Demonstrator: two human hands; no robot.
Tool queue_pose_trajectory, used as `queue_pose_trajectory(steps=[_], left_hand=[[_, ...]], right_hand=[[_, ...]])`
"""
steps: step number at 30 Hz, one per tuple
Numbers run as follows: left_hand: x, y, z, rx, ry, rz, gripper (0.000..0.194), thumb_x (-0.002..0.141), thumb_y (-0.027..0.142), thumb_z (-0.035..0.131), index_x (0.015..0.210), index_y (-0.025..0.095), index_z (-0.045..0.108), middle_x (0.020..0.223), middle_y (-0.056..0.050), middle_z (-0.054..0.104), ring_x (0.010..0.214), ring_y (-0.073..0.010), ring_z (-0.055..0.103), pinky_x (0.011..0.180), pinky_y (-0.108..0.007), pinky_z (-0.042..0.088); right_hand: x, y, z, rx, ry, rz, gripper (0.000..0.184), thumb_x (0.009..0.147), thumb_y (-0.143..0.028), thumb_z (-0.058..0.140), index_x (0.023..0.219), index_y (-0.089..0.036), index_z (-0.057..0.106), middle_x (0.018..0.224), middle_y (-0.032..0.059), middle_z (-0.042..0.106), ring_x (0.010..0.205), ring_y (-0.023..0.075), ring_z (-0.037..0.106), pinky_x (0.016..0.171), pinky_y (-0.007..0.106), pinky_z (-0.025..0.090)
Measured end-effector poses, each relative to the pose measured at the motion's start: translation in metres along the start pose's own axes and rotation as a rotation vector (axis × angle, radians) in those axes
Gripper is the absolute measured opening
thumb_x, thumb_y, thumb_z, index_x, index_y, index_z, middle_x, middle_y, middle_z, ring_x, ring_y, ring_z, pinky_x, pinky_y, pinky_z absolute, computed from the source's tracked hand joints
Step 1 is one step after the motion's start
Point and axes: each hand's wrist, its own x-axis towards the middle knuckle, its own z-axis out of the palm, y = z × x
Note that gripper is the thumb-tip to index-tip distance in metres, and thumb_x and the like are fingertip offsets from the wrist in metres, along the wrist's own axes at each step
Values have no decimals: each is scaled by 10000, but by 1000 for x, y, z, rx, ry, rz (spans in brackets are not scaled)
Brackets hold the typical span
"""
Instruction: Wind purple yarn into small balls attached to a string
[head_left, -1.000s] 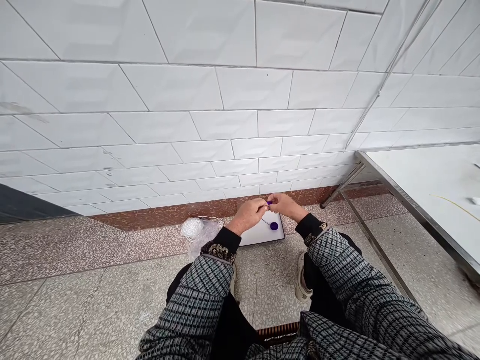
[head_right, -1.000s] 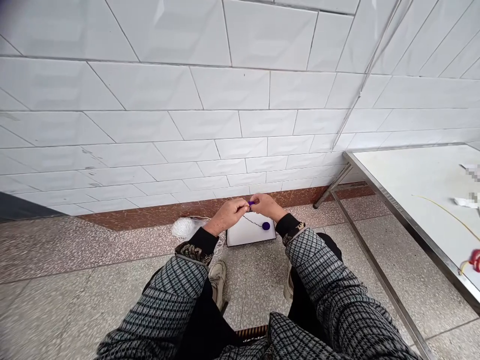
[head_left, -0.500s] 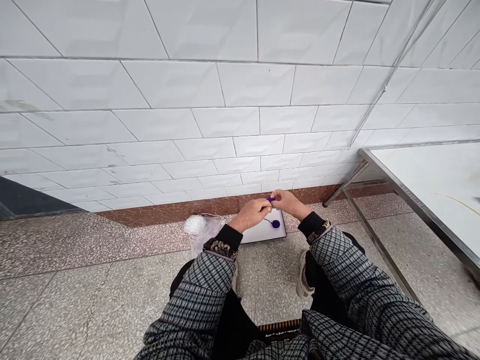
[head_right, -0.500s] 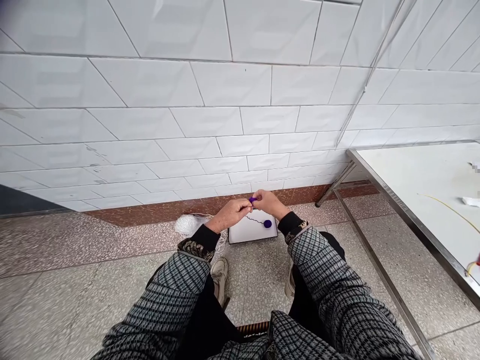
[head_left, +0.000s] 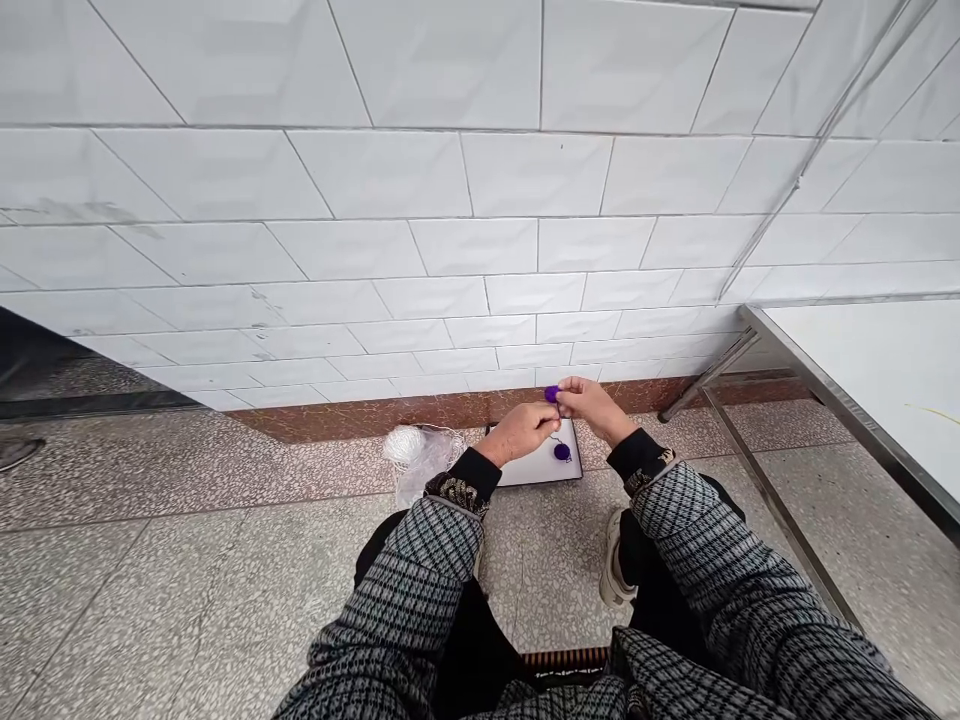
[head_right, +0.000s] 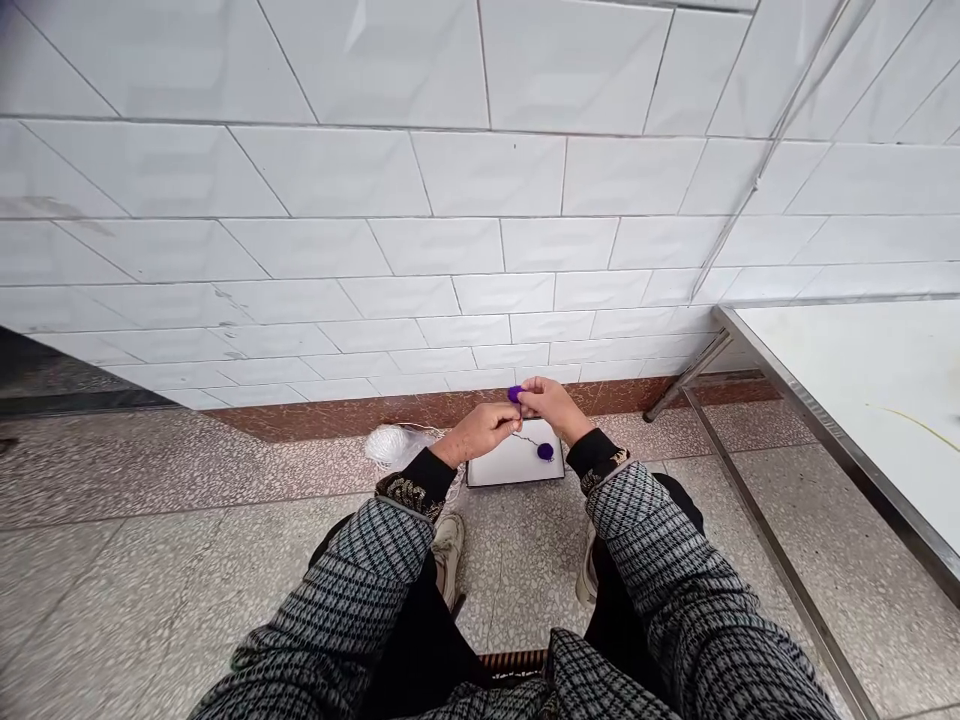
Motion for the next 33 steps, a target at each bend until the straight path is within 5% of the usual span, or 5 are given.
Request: queue_pose_trajectory(steps=[7,12,16,25,33], left_hand=[[-2,-9,-17,-12,220,-170,202,877,205,485,724,162,610,732,-21,632,731,-159,562,711,-263,434],[1,-8,-3,-89,108,-193,194,871,224,501,750,154,636,719,2,633,702,-145,552,698,-249,420],[0,1,4,-103,-63,-108,199,859,208,502,716,152,630,643,21,576,628,-124,507,644,-240,382],[-2,-9,-18,-50,229,-223,210,861,248,475,709,164,594,647,7,580,654,-141,503,644,-254,382],[1,-5,3,-76,-3,-158,207,862,242,506,721,156,631,656,12,590,644,-136,515,652,-244,385]], right_hand=[[-8,-2,0,-21,-336,76,286,600,-201,811,808,-163,618,652,-33,629,555,83,549,549,220,439],[-7,-9,2,296,-162,-63,427,585,-282,869,897,-186,594,711,-31,621,594,89,574,591,232,475],[2,-1,-1,81,22,-55,363,596,-211,808,904,-170,620,698,-40,619,559,76,534,549,221,446],[-8,-2,-2,-102,-343,57,260,617,-142,783,856,-142,679,702,-14,678,606,93,600,588,225,497],[-4,-8,-4,203,-101,8,349,643,-223,854,887,-169,610,675,-13,664,572,95,613,601,231,542]])
